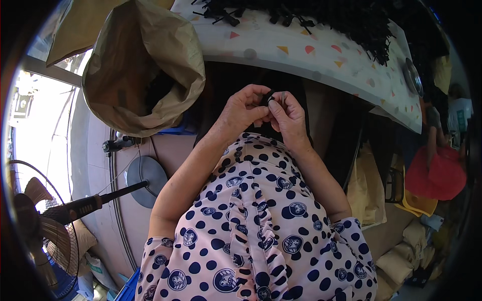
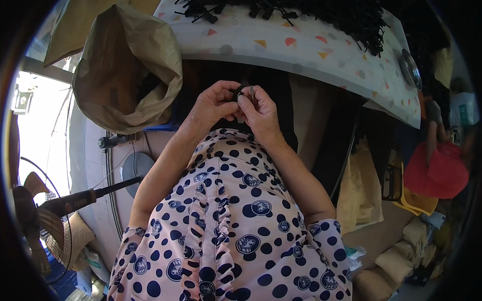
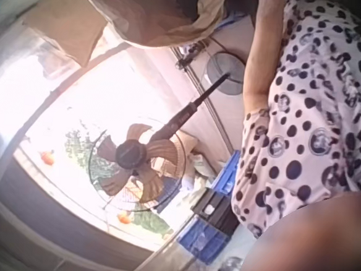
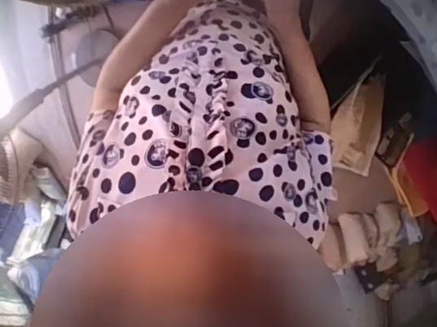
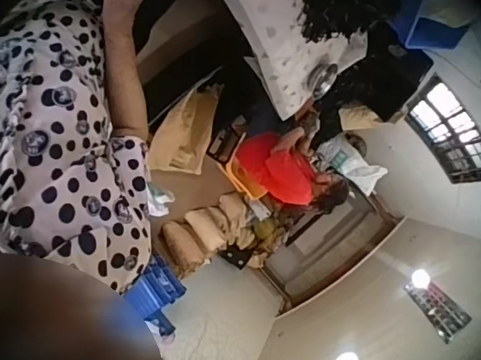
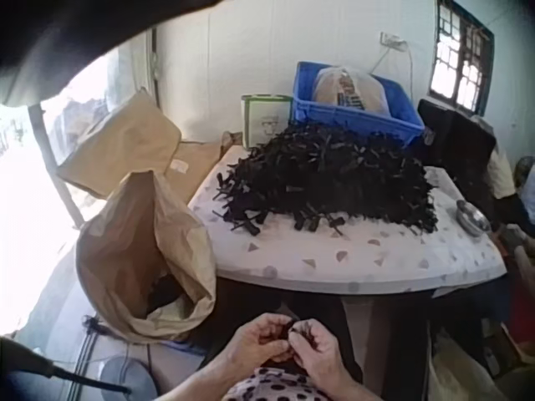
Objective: Sorting and packaging small black plastic parts from a table into a paper bag.
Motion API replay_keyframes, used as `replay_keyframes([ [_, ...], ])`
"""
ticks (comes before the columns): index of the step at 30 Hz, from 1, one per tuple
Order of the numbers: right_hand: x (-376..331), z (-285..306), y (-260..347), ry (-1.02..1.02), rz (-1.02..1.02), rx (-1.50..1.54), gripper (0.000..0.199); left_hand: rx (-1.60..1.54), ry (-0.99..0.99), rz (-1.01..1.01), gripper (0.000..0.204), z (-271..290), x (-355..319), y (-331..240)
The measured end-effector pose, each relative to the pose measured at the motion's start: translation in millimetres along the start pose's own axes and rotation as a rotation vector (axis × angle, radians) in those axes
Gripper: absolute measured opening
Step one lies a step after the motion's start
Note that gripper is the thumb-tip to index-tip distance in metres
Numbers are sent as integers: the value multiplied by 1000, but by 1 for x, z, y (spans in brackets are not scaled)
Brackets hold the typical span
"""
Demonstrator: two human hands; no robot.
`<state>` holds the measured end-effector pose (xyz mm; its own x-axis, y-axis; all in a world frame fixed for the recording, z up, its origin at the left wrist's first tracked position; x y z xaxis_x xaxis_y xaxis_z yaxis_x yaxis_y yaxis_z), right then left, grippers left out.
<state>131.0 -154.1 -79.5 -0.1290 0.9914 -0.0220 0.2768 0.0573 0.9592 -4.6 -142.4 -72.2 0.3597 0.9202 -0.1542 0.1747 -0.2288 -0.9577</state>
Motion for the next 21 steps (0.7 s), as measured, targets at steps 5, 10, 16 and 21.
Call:
replay_keyframes([
  [5, 2, 12, -5, -45, 11, 3, 14, -13, -57, 5, 31, -4, 1, 13],
  [10, 3, 20, -12, -25, -110, 37, 17, 92, -137, 5, 27, -10, 0, 19],
  [16, 3, 19, -12, 27, -160, 37, 23, 188, -156, -76, 36, -14, -1, 16],
  [21, -3, 15, -4, 80, -138, -92, 34, 254, -196, -112, 39, -10, 1, 19],
])
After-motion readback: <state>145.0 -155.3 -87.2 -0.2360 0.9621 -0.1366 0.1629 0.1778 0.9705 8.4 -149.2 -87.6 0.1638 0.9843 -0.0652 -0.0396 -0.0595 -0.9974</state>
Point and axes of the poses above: each hand's wrist, its own x-axis towards the middle knuckle, its own z-axis out of the back of the hand, y = z × x, the point moved 3 cm from there along x, towards the middle knuckle
